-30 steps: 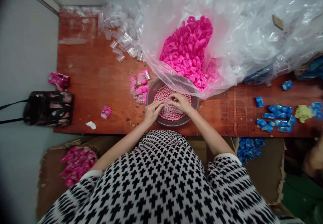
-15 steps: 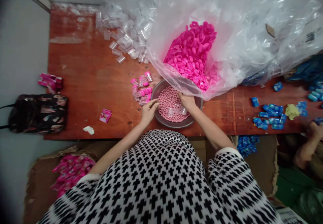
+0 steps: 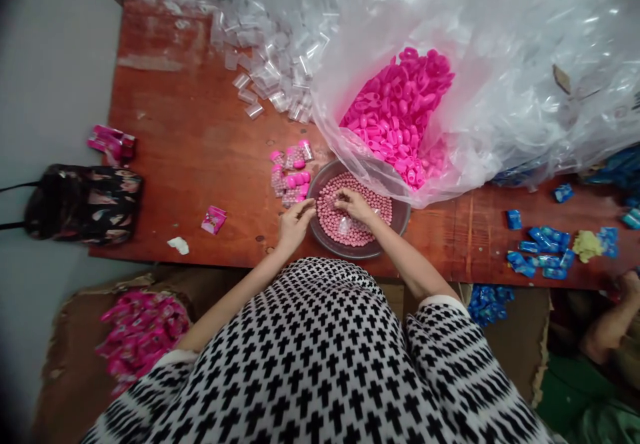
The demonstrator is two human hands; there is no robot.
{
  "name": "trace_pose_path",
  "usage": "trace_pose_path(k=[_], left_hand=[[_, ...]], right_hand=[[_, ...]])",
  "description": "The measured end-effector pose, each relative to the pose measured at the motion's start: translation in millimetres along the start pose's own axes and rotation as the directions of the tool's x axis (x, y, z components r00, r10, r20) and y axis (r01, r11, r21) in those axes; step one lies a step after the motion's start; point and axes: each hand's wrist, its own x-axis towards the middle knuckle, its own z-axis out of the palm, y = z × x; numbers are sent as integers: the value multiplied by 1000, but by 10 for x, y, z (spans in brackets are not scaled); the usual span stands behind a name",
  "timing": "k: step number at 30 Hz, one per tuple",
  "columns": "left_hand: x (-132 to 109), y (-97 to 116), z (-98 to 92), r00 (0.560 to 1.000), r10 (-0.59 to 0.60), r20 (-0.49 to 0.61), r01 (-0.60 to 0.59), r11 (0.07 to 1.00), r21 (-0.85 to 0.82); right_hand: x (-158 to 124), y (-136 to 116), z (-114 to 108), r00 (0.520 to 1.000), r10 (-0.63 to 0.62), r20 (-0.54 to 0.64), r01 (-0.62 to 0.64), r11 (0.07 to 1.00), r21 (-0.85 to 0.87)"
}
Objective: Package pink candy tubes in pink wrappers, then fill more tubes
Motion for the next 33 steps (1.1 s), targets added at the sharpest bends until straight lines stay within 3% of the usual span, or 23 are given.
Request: trace_pose_path(k=[2,4,7,12,16,18,21,23,26,30,33], left_hand=[[39,-1,64,998,17,61,-18,1000,13],[86,-10,156,993,13,117,-10,1000,-22],[159,-5,291,988,-50,149,70,989,-132],[230,92,418,941,-169,292,283,865,-413],[255,151,485,909,-160,384,340,817,-466],[272,150,514,909,-119,398,303,846,-438],[297,141,537,918,-30,396,175,925,-336],[307,150,535,919,14,394,98,960,-261],[309,201,503,931,43,362,24,984,-177],[311,287,431,933,124,338,-75,985,-154],[341,293,409,916,154,371,-116,986,-123]], right_hand=[[-89,-43,-31,997,0,-74,22,957,289],[-167,-119,-60,994,4,-106,52,856,514],[-267,-249,-120,994,6,-111,60,814,577],[-438,-391,-347,979,-52,-196,130,904,407],[-545,-420,-538,941,-246,-234,264,963,47],[-582,-406,-577,924,-330,-196,304,941,-148],[-638,-385,-569,930,-350,-111,293,890,-350],[-683,-393,-545,932,-346,-108,287,887,-362],[-760,-415,-538,920,-335,-203,287,929,-234],[-883,-331,-727,883,-187,-430,140,980,-138],[-936,-136,-1068,773,58,-631,-187,972,-141]])
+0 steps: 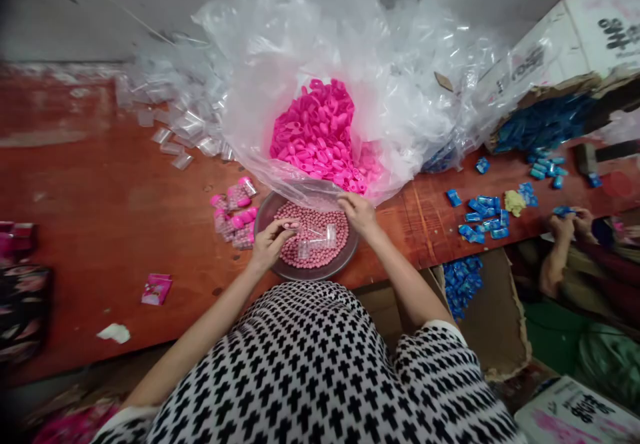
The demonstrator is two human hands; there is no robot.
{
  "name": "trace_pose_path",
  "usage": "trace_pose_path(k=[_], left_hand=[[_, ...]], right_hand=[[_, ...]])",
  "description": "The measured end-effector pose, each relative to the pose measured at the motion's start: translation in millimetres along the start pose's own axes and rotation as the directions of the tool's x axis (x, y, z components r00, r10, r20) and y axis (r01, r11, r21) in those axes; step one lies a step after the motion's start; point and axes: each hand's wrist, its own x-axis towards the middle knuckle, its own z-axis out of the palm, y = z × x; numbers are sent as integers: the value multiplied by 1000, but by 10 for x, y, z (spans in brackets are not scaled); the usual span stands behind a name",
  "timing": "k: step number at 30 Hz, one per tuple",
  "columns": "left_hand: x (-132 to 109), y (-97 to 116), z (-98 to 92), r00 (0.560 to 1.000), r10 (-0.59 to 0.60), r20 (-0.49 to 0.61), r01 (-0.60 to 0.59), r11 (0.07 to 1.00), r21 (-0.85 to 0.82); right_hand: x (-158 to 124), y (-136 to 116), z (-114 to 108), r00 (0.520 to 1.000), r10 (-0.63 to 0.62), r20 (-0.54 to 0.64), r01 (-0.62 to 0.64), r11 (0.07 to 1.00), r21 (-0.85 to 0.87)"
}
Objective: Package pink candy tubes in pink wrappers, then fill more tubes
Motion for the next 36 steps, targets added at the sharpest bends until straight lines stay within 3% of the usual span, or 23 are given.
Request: trace_pose_path(k=[3,6,10,13,15,17,19,22,25,28,32,36], left_hand=[[44,-28,3,999,-26,-20,27,999,46],[76,-4,37,999,-37,-27,37,999,-19],[56,100,80,996,-83,-23,79,987,-141],[11,159,93,990,-136,-27,127,969,-214],[-17,184,106,986,-164,-20,152,950,-272],[-32,213,134,986,-165,-8,155,943,-296],[-33,257,176,992,-125,-2,120,957,-265],[-23,338,236,999,-51,-20,48,991,-122],[-27,384,256,999,9,-37,-8,1000,15],[-64,374,238,995,91,-31,-89,994,67],[-146,350,198,988,149,-47,-145,986,85],[-227,376,187,986,165,-41,-159,980,116]], right_hand=[[276,239,-179,975,221,-5,-212,927,-311],[514,332,-160,946,320,44,-251,814,-524],[671,296,40,922,378,81,-241,727,-643],[678,325,82,923,378,75,-250,735,-630],[635,379,23,941,336,45,-259,799,-543],[551,401,-67,967,256,-1,-240,907,-347],[426,328,-144,989,140,-41,-143,987,-72],[186,-1,-183,997,-69,-15,71,975,210],[-40,-422,-143,954,-290,76,267,936,228],[-175,-675,-67,887,-441,136,418,893,166],[-261,-705,16,840,-503,202,504,862,50],[-369,-704,56,828,-496,261,523,851,-43]])
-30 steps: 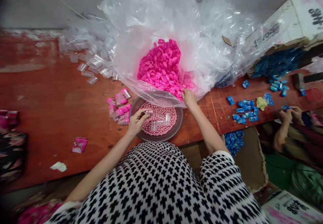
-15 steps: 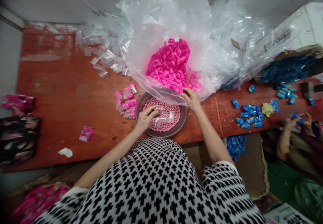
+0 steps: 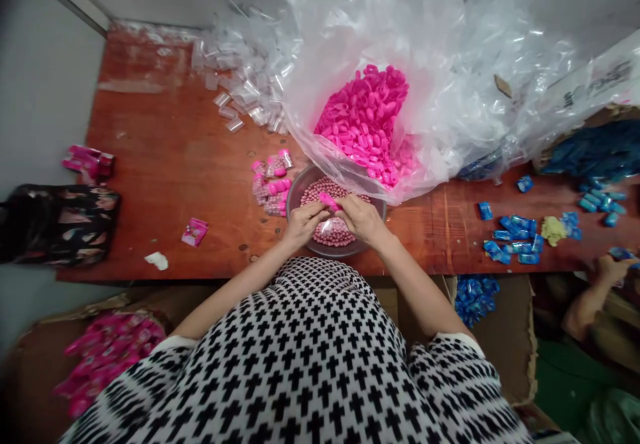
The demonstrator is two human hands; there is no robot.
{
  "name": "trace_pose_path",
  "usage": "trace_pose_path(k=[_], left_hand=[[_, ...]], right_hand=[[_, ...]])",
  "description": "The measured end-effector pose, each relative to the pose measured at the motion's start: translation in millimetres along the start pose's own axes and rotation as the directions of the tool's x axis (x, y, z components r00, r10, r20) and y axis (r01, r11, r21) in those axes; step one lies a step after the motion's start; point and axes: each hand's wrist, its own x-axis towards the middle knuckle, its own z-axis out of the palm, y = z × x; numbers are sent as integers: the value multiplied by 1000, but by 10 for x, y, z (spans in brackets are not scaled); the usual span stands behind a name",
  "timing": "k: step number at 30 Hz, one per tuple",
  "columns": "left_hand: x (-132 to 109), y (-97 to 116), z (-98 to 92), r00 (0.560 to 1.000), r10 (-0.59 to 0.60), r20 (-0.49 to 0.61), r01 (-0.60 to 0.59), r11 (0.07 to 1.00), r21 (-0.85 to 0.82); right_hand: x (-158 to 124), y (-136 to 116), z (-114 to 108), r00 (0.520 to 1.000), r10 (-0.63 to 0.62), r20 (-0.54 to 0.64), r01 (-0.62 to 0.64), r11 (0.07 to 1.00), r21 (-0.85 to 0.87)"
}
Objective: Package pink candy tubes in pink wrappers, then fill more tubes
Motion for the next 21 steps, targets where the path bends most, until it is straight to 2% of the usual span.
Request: trace_pose_path(k=[4,7,11,14,17,19,21], left_hand=[[-25,30,-16,998,49,33,-52,995,80],[10,25,-68,989,103,110,-115,986,117],[76,29,-152,969,75,235,-102,989,106],[77,32,-164,961,22,277,-37,998,49],[36,-13,-142,973,-73,217,83,996,-33],[7,-65,-130,978,-164,128,182,971,-152],[-13,-110,-122,964,-266,31,263,922,-284]], right_hand=[[-42,-62,45,999,26,23,-25,998,-63],[-36,-6,43,998,-7,63,8,1000,-12],[68,66,-76,984,-103,145,91,992,84],[228,8,-228,937,-250,244,246,968,49],[366,-54,-331,871,-349,344,371,929,4],[390,-49,-329,891,-315,326,352,934,-61],[351,-17,-254,937,-241,254,275,955,-109]])
